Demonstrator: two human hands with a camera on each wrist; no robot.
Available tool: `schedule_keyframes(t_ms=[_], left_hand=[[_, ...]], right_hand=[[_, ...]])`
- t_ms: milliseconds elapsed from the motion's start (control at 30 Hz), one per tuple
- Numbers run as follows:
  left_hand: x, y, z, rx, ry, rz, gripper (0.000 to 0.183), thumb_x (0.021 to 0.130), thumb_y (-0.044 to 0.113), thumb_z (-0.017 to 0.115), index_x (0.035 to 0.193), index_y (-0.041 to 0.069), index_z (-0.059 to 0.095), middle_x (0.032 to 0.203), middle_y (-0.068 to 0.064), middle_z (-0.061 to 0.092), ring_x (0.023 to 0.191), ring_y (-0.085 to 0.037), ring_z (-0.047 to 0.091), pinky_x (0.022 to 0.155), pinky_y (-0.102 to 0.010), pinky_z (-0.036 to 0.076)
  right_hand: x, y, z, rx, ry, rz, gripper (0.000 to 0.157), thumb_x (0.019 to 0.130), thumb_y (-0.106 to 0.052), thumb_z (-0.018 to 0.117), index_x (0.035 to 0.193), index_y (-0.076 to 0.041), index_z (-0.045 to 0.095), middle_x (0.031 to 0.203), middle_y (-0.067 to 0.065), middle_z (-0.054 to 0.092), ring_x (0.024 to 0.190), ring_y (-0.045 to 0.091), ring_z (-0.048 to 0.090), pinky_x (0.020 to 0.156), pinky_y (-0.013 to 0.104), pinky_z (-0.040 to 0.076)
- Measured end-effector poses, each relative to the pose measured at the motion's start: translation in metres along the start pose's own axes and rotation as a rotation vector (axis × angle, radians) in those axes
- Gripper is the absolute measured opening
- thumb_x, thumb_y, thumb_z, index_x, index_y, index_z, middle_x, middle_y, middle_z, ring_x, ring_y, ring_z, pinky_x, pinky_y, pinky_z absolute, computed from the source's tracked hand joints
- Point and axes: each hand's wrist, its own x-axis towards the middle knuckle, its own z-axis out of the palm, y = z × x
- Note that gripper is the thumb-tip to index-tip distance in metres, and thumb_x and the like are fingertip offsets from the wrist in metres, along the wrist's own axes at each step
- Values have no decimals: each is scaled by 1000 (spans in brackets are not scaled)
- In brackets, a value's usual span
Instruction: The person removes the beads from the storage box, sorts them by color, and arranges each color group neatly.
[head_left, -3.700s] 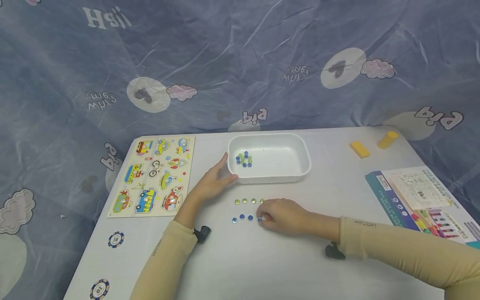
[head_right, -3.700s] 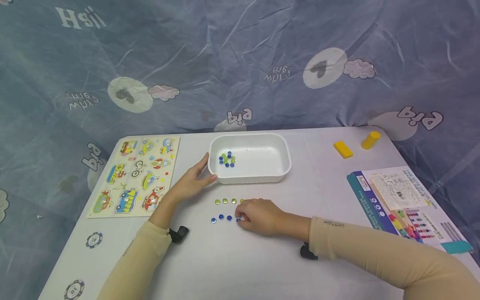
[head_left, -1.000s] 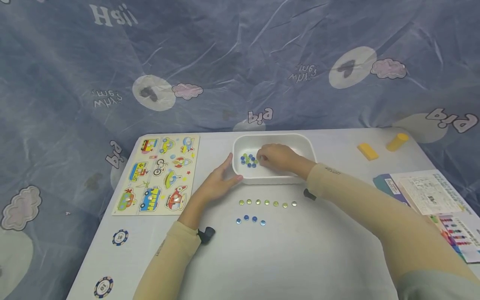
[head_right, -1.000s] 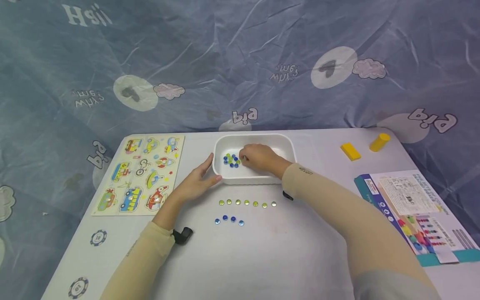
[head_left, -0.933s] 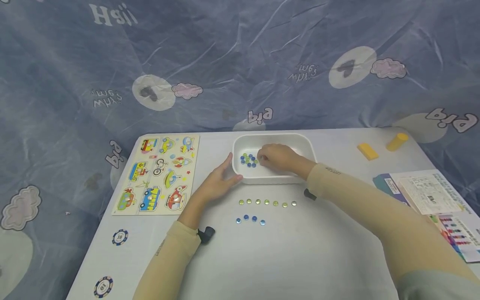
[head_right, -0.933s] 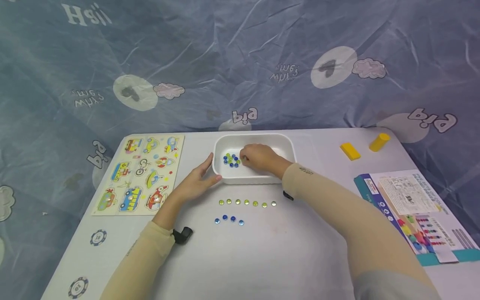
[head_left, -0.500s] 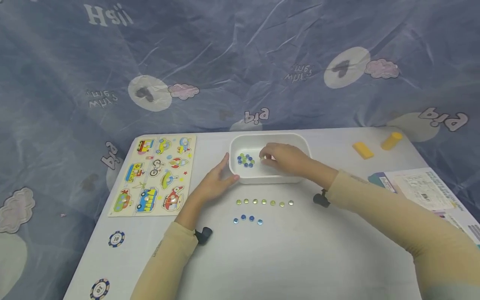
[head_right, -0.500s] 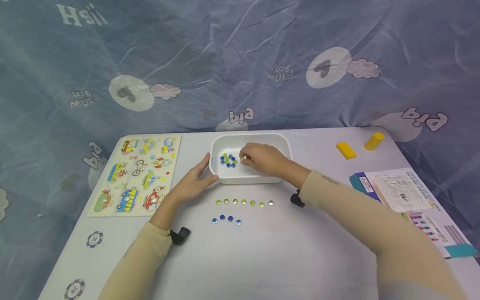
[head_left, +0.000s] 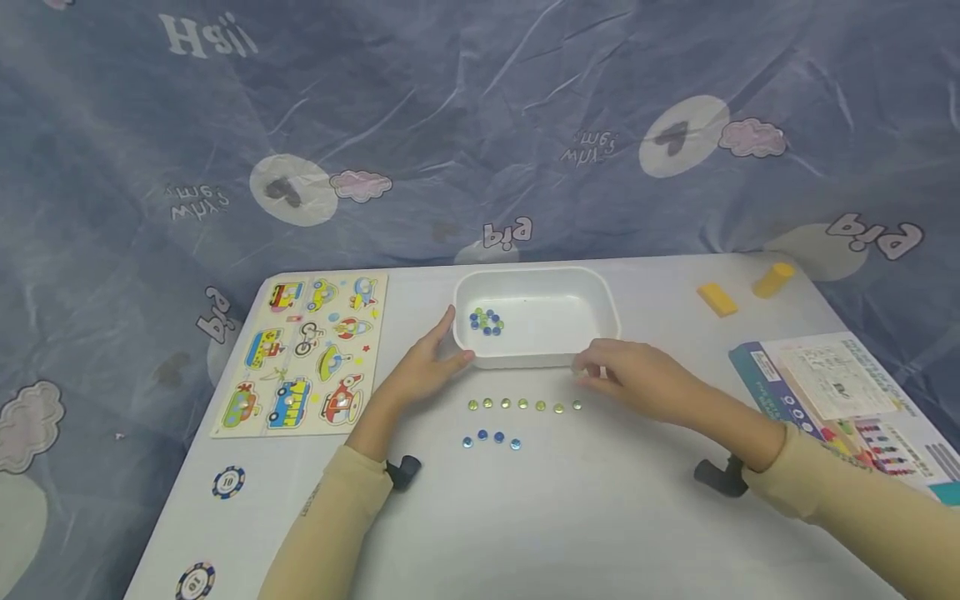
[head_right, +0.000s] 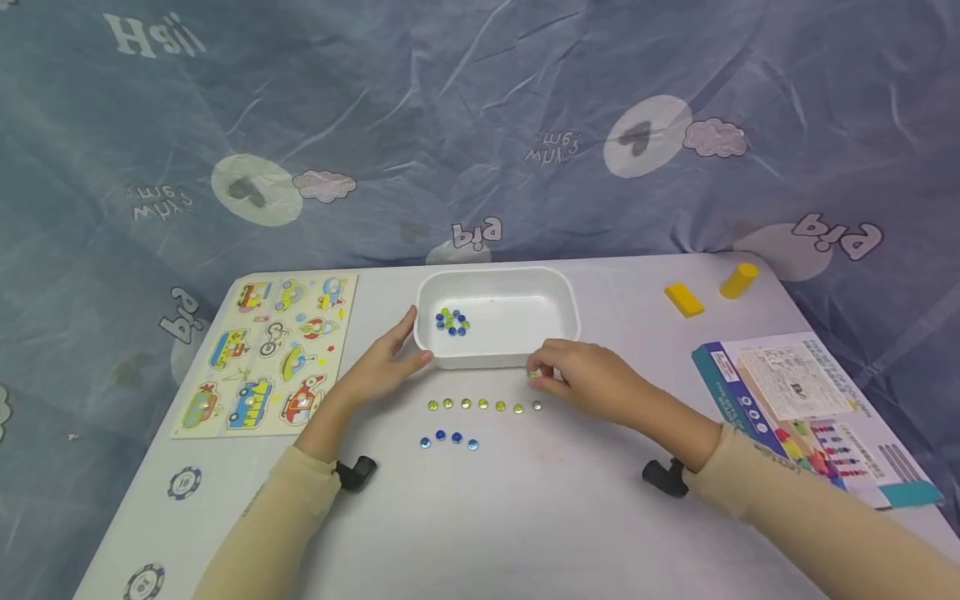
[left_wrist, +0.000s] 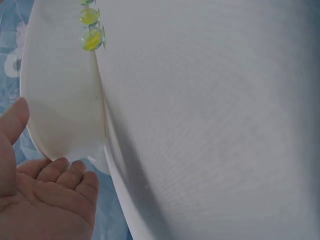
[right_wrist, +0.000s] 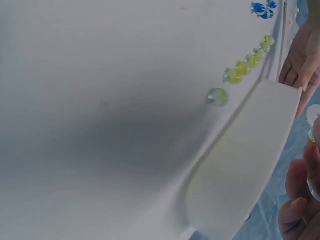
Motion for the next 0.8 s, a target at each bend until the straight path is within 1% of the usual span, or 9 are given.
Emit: schedule_keyframes(t_ms=[167, 233, 367, 433, 533, 667, 767, 800], left_hand=[[1, -1, 1, 23, 13, 7, 82, 86, 55, 59, 150, 40, 11, 158, 8, 15, 147, -19, 16, 121, -44, 16], [1, -2, 1, 27, 19, 10, 82, 86, 57, 59, 150, 40, 11, 158, 10, 15, 147, -18, 16, 121, -43, 16], [1, -2, 2, 20, 24, 6, 80, 87, 54, 59, 150, 39, 12, 158, 10, 16, 147, -17, 16, 121, -44, 16], [1, -2, 2, 13, 25, 0, 80, 87, 53, 60, 150, 40, 12, 158, 11, 16, 147, -17, 16, 121, -43, 16], [1, -1, 2, 7, 23, -1, 80, 86, 56, 59, 149, 40, 12, 158, 11, 15, 147, -16, 16, 121, -43, 16], [1, -1, 2, 7, 23, 9, 81, 85, 58, 58, 150, 39, 13, 158, 12, 15, 147, -15, 16, 121, -42, 16], [1, -1, 3, 5, 23, 11, 80, 86, 55, 59, 150, 38, 13, 158, 12, 15, 147, -15, 16, 121, -42, 16], [1, -1, 3, 7, 24, 11, 80, 87, 55, 59, 150, 38, 13, 158, 12, 15, 147, -15, 16, 121, -42, 16]], right_hand=[[-16, 16, 14, 44, -60, 69, 12, 85, -31, 70, 96, -28, 67, 78, -17, 59, 66, 3, 47, 62, 21, 45], [-20, 22, 20, 66, -86, 105, 13, 85, -32, 69, 98, -28, 67, 80, -17, 61, 67, 3, 49, 65, 22, 47], [-24, 31, 30, 107, -123, 144, 16, 86, -32, 68, 101, -25, 69, 87, -15, 66, 75, 3, 55, 73, 28, 53], [-25, 35, 34, 124, -140, 152, 18, 86, -32, 68, 102, -24, 69, 89, -14, 67, 78, 3, 56, 75, 30, 53], [-25, 38, 39, 135, -156, 178, 20, 85, -34, 69, 102, -24, 69, 87, -14, 67, 78, 4, 57, 75, 30, 54], [-24, 40, 45, 127, -164, 181, 21, 85, -35, 69, 103, -24, 69, 90, -14, 68, 82, 5, 60, 77, 33, 55], [-23, 40, 47, 119, -159, 163, 22, 85, -34, 69, 104, -23, 69, 93, -11, 69, 85, 7, 61, 79, 36, 55], [-23, 40, 48, 114, -155, 168, 22, 85, -34, 69, 103, -23, 69, 93, -11, 69, 85, 7, 61, 79, 36, 55]])
